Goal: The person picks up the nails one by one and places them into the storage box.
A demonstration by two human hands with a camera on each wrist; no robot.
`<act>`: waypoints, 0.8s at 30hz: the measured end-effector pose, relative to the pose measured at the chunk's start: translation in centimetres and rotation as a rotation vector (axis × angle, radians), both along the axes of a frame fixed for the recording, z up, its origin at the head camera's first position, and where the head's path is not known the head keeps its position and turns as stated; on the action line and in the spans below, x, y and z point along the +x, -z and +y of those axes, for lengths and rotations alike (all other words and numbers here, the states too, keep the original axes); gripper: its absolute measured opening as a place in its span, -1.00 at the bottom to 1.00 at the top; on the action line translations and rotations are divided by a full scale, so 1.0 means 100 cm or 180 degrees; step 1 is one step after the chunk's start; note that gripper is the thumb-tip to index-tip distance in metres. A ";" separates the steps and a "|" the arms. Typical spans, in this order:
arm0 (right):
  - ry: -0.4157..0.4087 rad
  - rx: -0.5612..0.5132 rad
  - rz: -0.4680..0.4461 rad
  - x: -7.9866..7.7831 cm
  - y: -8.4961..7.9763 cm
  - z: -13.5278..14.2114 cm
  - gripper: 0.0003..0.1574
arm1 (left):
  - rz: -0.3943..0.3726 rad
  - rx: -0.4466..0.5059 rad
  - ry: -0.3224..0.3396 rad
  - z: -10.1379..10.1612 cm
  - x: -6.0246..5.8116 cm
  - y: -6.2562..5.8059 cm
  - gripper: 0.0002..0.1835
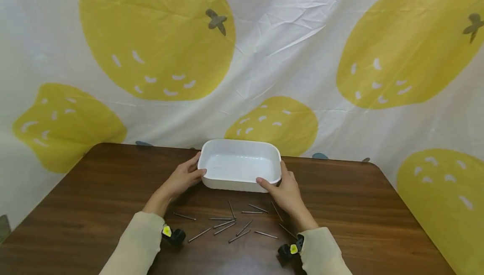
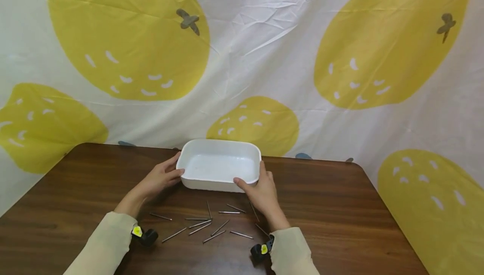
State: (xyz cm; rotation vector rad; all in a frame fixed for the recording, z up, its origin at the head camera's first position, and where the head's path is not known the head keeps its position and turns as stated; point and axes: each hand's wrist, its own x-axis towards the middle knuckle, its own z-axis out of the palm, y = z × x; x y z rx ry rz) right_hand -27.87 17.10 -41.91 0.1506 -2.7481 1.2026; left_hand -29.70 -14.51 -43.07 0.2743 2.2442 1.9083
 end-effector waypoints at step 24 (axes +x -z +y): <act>0.0007 -0.0132 0.0024 -0.002 0.001 0.000 0.25 | -0.0092 0.0286 -0.0446 0.010 0.004 0.006 -0.19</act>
